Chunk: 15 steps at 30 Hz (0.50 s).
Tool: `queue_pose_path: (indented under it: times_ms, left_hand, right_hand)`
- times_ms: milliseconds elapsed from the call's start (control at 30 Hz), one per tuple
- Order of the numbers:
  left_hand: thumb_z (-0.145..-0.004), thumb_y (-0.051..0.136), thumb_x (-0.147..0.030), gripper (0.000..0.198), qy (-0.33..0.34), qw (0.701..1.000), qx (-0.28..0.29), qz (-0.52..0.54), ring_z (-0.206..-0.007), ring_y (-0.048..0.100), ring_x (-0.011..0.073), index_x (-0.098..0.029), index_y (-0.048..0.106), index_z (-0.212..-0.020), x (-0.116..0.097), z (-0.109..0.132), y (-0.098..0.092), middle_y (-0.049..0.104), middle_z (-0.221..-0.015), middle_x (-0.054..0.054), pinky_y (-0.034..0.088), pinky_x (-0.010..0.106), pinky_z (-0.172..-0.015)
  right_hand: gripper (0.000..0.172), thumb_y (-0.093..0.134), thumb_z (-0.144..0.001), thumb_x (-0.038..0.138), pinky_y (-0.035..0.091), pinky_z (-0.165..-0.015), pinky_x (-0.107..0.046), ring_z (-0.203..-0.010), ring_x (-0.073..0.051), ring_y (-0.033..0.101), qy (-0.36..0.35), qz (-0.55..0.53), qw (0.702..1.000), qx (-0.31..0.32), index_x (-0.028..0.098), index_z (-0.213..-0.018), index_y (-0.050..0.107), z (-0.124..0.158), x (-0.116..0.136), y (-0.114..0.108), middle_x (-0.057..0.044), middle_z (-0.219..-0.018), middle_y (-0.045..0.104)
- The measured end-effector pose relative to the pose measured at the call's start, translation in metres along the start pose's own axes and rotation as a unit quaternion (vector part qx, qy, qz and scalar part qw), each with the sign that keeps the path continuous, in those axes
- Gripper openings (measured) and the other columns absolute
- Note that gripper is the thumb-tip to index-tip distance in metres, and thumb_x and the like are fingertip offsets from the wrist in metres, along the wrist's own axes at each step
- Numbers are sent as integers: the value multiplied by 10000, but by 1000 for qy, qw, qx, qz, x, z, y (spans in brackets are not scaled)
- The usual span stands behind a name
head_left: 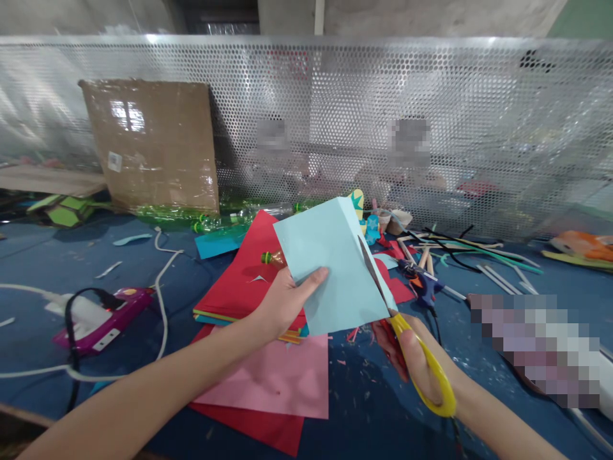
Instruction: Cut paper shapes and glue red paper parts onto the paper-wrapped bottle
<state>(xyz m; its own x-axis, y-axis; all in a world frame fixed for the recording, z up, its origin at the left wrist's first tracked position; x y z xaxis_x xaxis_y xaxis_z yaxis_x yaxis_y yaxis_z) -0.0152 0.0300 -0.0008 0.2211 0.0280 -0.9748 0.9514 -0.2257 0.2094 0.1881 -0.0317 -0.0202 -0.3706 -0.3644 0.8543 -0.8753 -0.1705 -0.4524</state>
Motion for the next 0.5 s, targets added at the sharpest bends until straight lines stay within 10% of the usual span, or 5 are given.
queue_pose_path:
  times_ms: [500]
  left_hand:
    - [-748, 716, -428, 363, 9, 1000, 0, 13, -1057, 638, 265, -198, 688, -1027, -2, 0, 0, 702, -1127, 67, 520, 392, -906]
  right_hand:
    - [642, 270, -728, 865, 235, -247, -207, -299, -61, 281, 37, 0, 999, 1, 237, -622, 349, -2, -5, -5, 73, -473, 324]
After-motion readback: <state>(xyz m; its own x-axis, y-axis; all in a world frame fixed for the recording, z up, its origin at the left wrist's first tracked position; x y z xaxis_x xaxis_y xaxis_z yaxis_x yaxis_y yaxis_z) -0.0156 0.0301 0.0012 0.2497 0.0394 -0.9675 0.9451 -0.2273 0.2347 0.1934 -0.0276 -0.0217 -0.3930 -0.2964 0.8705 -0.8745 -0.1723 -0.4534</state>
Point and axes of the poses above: each hand's wrist, its own z-axis away from the middle knuckle, its own y-axis out of the palm, x = y × z, the point moved 1 cm from there along -z, towards the middle knuckle
